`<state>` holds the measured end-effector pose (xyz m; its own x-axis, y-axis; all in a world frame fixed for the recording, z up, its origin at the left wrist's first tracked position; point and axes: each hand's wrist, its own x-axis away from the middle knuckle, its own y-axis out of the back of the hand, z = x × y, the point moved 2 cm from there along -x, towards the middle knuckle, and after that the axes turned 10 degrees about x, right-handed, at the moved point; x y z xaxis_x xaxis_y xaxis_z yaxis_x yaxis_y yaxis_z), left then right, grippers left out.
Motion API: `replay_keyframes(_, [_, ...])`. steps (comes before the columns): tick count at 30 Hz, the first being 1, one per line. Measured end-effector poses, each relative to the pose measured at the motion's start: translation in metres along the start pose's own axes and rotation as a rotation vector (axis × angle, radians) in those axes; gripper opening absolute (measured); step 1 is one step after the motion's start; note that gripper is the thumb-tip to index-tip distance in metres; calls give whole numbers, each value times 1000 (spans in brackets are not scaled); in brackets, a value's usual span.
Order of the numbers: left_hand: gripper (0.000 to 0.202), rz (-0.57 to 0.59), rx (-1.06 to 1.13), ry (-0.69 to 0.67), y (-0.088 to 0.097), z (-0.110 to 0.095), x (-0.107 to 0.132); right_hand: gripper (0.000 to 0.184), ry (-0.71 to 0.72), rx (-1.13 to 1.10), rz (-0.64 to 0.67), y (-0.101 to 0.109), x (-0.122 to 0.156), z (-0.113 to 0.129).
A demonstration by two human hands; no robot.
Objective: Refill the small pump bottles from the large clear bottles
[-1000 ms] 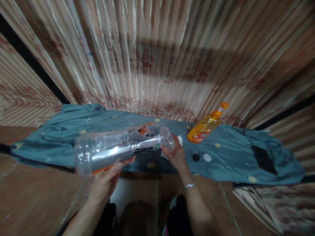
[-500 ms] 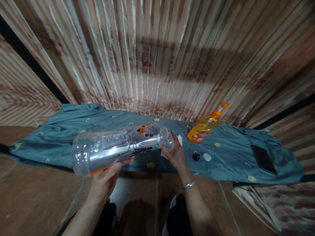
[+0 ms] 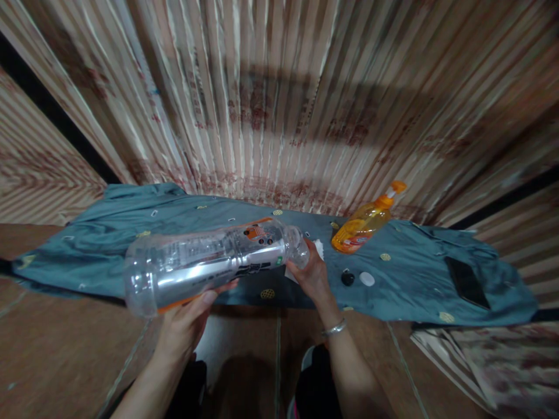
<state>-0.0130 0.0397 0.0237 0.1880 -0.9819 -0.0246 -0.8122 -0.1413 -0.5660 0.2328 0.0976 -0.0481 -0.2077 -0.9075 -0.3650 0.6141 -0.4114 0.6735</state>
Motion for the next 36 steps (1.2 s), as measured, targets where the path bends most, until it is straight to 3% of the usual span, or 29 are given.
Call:
replay_keyframes(19, [38, -50, -2, 3, 0, -1, 1, 59, -1, 5, 11, -1, 1, -2])
replay_keyframes(27, [28, -22, -18, 10, 3, 0, 1, 59, 8, 1, -17, -2, 1, -3])
replay_keyframes(36, [35, -13, -59, 9, 5, 1, 0, 61, -13, -9, 0, 0, 0, 0])
